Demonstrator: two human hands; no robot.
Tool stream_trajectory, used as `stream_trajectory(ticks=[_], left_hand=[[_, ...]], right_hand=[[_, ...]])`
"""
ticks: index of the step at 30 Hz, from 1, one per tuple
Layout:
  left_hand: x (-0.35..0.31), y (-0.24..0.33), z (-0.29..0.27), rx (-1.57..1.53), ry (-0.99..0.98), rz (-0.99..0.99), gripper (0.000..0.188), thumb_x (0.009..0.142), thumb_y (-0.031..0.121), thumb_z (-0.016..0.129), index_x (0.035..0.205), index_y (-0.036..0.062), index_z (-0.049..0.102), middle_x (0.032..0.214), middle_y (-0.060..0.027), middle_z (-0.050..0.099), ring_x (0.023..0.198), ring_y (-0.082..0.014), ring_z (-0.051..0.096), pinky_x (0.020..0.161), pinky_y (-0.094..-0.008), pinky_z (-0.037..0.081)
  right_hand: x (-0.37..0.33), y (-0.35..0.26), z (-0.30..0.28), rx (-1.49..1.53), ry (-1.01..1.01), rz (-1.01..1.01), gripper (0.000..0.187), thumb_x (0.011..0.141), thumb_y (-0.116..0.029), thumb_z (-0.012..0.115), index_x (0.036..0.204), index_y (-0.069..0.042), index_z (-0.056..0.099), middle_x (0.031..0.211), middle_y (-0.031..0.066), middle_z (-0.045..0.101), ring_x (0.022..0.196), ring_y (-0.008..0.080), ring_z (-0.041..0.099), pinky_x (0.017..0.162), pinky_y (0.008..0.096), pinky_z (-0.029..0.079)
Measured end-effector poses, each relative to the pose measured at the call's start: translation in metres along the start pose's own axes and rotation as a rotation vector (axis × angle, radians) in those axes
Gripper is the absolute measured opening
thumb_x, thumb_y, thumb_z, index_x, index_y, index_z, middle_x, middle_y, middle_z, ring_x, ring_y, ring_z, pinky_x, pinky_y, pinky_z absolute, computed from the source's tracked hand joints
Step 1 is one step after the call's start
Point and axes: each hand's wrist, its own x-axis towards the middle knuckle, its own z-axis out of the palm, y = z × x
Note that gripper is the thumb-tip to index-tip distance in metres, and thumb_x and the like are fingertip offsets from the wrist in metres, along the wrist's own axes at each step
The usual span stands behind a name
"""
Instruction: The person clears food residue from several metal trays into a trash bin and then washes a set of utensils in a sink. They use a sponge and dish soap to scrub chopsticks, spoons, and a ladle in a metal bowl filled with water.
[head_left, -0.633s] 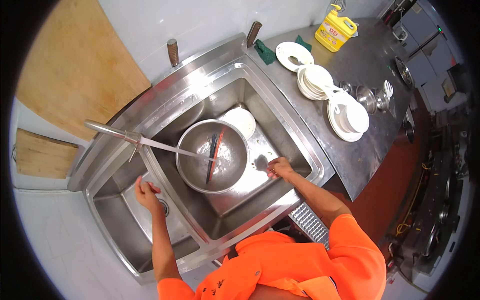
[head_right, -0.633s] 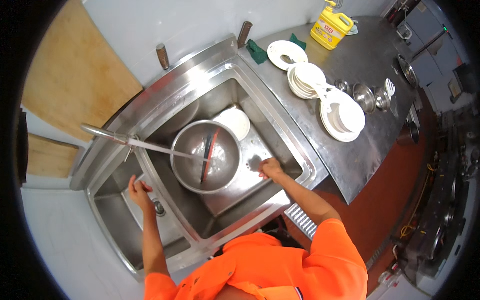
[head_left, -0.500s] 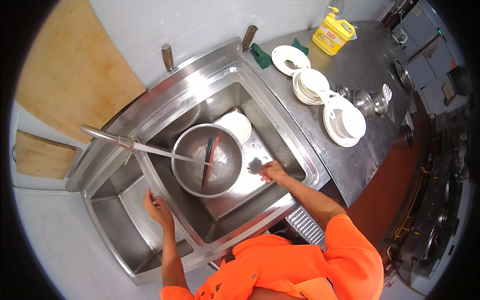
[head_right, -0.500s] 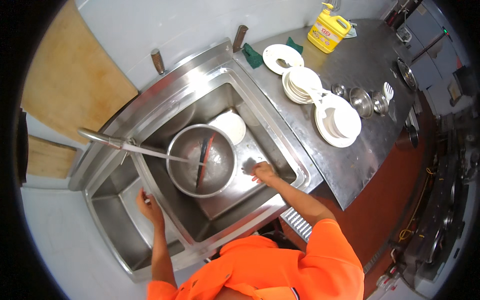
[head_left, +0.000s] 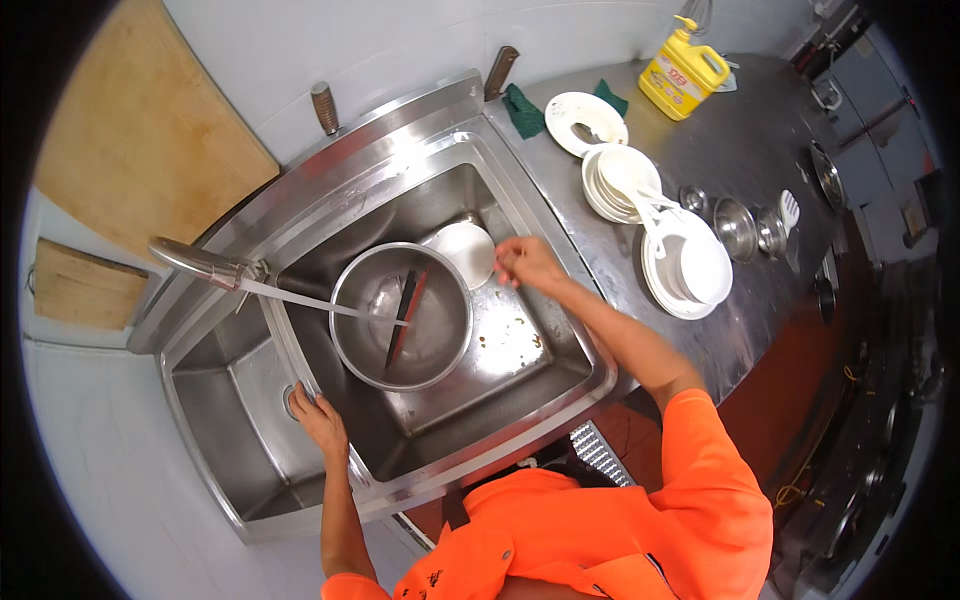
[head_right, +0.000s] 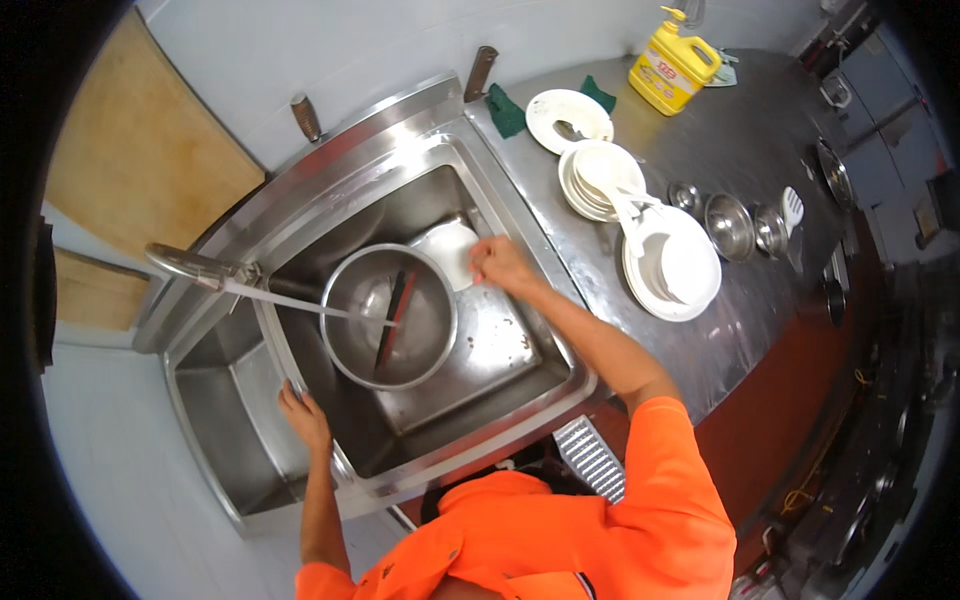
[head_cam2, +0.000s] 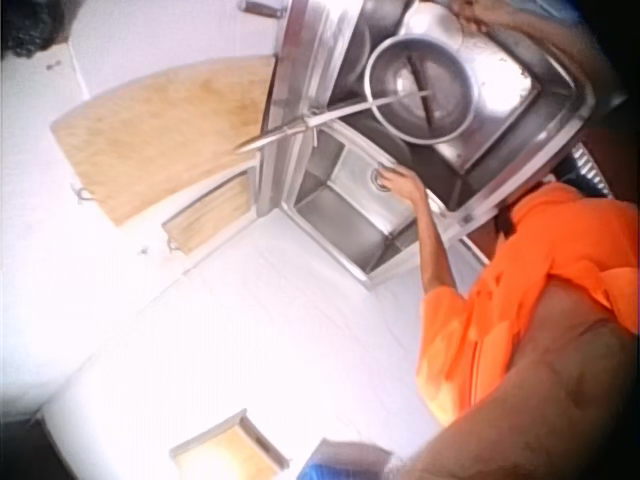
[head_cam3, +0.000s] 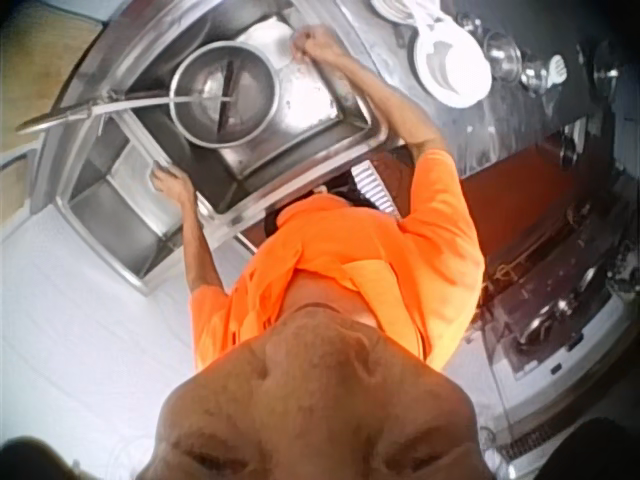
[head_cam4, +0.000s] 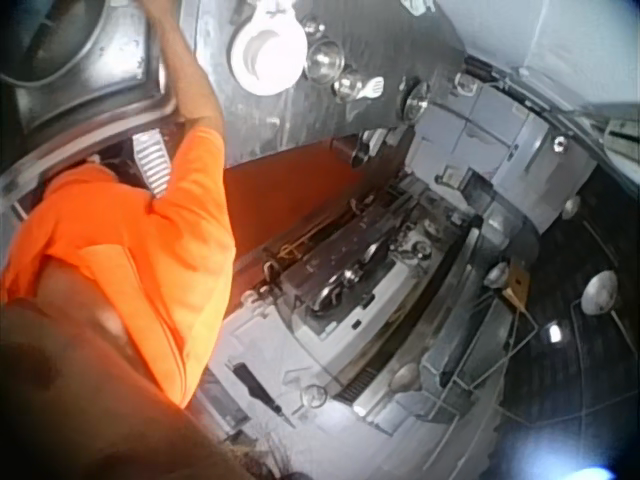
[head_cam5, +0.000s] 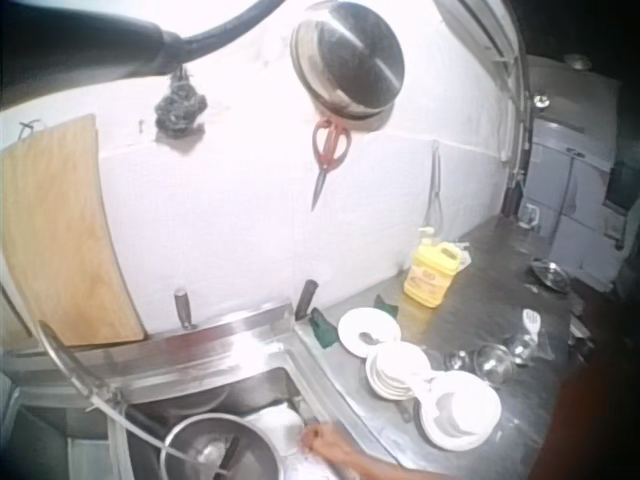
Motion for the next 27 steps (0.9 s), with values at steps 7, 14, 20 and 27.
stream_trajectory(ticks=[7,14,20,27], left_hand=[[-0.002,-0.006,-0.004,-0.003,-0.026,-0.058,0.041,0.086,0.007,0.043,0.125,-0.0013,0.036,0.125,-0.0244,0.036,0.115,-0.0402,0.037,0.097,-0.0423,0.031],[0.006,0.002,0.001,0.0,-0.068,-0.091,0.043,0.085,0.008,0.044,0.127,0.0,0.035,0.126,-0.0273,0.033,0.116,-0.0431,0.035,0.098,-0.0438,0.029],[-0.002,0.004,-0.003,0.032,-0.09,-0.109,0.044,0.086,0.011,0.044,0.128,0.0007,0.034,0.126,-0.0286,0.033,0.116,-0.0438,0.035,0.097,-0.0444,0.031],[0.005,0.004,-0.003,0.047,-0.093,-0.127,0.045,0.086,0.011,0.044,0.128,0.0003,0.034,0.127,-0.0285,0.032,0.116,-0.0436,0.035,0.096,-0.0439,0.032]], right_hand=[[0.124,-0.088,-0.055,-0.96,0.762,-0.766,0.02,0.075,-0.01,0.053,0.095,-0.005,0.056,0.089,0.0147,0.06,0.083,0.0322,0.057,0.072,0.0393,0.047],[0.201,-0.08,-0.095,-1.518,0.746,-0.388,0.018,0.077,-0.012,0.049,0.092,-0.005,0.056,0.098,0.013,0.059,0.097,0.0296,0.055,0.082,0.0519,0.039],[0.171,-0.071,-0.053,-1.046,0.76,-0.808,0.022,0.08,-0.018,0.05,0.091,-0.001,0.058,0.083,0.018,0.059,0.076,0.0356,0.058,0.065,0.0427,0.046],[0.084,-0.005,0.084,-0.455,0.025,-0.332,0.025,0.075,-0.017,0.056,0.094,-0.002,0.062,0.072,0.0182,0.062,0.067,0.0276,0.062,0.062,0.0367,0.047]])
